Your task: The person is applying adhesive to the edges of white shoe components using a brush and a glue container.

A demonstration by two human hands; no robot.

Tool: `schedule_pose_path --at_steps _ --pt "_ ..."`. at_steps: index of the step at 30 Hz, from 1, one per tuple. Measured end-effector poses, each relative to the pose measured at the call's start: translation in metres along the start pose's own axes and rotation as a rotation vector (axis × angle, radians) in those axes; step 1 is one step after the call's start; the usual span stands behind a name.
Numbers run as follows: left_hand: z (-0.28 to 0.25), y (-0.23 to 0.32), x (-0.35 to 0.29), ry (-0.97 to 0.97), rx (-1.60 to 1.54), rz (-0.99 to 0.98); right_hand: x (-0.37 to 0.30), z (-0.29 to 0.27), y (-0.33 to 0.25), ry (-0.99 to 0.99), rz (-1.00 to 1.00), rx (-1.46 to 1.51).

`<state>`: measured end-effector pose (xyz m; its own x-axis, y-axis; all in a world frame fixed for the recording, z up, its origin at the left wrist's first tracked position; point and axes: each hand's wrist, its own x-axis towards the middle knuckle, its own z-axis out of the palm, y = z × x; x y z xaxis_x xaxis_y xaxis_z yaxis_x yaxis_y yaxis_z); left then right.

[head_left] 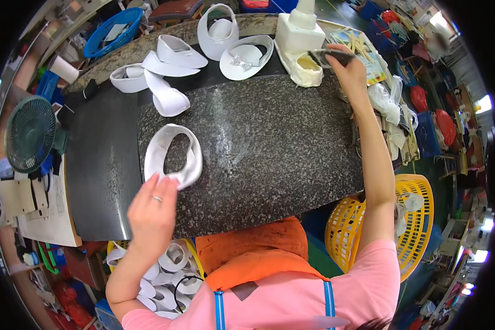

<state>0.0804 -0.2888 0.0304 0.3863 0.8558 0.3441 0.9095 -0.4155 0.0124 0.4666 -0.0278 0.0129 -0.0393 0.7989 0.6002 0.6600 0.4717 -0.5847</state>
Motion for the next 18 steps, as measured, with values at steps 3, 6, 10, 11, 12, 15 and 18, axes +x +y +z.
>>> schedule_pose_path --at_steps 3,6,10,11,12,15,18 --pt "-0.011 -0.012 0.037 0.193 -0.078 -0.026 0.014 0.013 0.016 -0.232 0.167 -0.098" --pt "0.016 -0.017 0.083 0.398 -0.100 0.093 0.015 0.027 0.025 -0.229 0.174 -0.206" --pt "0.083 -0.014 0.123 0.398 -0.143 0.321 -0.001 0.018 0.013 -0.092 0.111 -0.280" --pt "0.097 -0.013 0.125 0.343 -0.148 0.344 -0.006 0.013 0.003 -0.022 0.009 -0.314" --pt "0.108 -0.010 0.122 0.329 -0.162 0.334 -0.011 0.009 -0.010 0.025 0.064 -0.302" --pt "0.127 -0.011 0.108 0.281 -0.160 0.295 -0.022 -0.004 -0.055 -0.100 0.328 0.042" --pt "0.134 -0.010 0.096 0.237 -0.157 0.281 -0.049 0.026 -0.095 -0.499 0.412 0.571"
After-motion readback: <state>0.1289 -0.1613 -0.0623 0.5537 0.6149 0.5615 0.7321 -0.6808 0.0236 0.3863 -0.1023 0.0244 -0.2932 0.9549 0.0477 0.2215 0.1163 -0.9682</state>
